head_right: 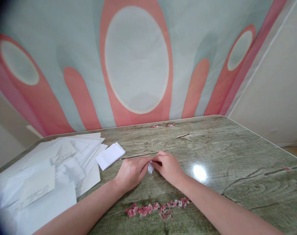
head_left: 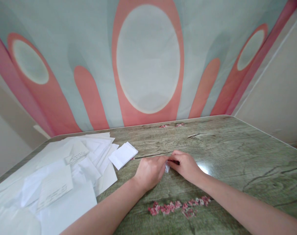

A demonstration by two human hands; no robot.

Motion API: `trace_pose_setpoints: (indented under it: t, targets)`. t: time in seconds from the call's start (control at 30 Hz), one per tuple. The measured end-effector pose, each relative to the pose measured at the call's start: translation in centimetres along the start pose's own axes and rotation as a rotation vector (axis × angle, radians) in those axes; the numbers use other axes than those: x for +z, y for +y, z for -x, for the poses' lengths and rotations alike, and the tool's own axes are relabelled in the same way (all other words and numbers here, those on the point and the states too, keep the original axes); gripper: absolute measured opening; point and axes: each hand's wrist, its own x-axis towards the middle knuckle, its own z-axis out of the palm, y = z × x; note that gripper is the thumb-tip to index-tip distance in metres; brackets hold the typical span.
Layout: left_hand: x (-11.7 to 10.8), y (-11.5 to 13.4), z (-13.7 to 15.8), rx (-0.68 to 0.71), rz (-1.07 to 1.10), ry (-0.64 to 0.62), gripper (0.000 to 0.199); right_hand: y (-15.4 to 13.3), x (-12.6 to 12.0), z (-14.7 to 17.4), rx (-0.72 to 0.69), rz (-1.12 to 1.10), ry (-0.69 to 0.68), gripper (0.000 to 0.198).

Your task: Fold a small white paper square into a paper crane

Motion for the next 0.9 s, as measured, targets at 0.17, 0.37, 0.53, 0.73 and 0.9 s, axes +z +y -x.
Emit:
trace_pose_setpoints:
  t: [0.17, 0.37, 0.53, 0.73, 0.9]
  targets:
    - [0.17, -0.12, 0.07, 0.031, -0.004, 0.022, 0.024, 0.13, 0.1, 0.02, 0.002, 0.005, -0.004, 0.014]
    - [0.3, -0.21, 0.1, 0.026, -0.003, 0.03, 0.024, 0.21, 0.04, 0.02, 0.006, 0.001, -0.007, 0.015]
    - [0.52, -0.01, 0.02, -0.011, -0.009, 0.054, 0.023, 0.05, -0.07, 0.02, 0.007, 0.008, -0.005, 0.014]
    - [0.52, 0.22, -0.09, -0.027, -0.024, 0.102, 0.023, -0.04, -0.02, -0.01, 0.011, 0.002, 0.004, 0.015]
    - [0.48, 0.23, -0.05, 0.007, -0.031, 0.152, 0.023, 0.08, 0.09, -0.03, 0.019, 0.009, 0.001, 0.016]
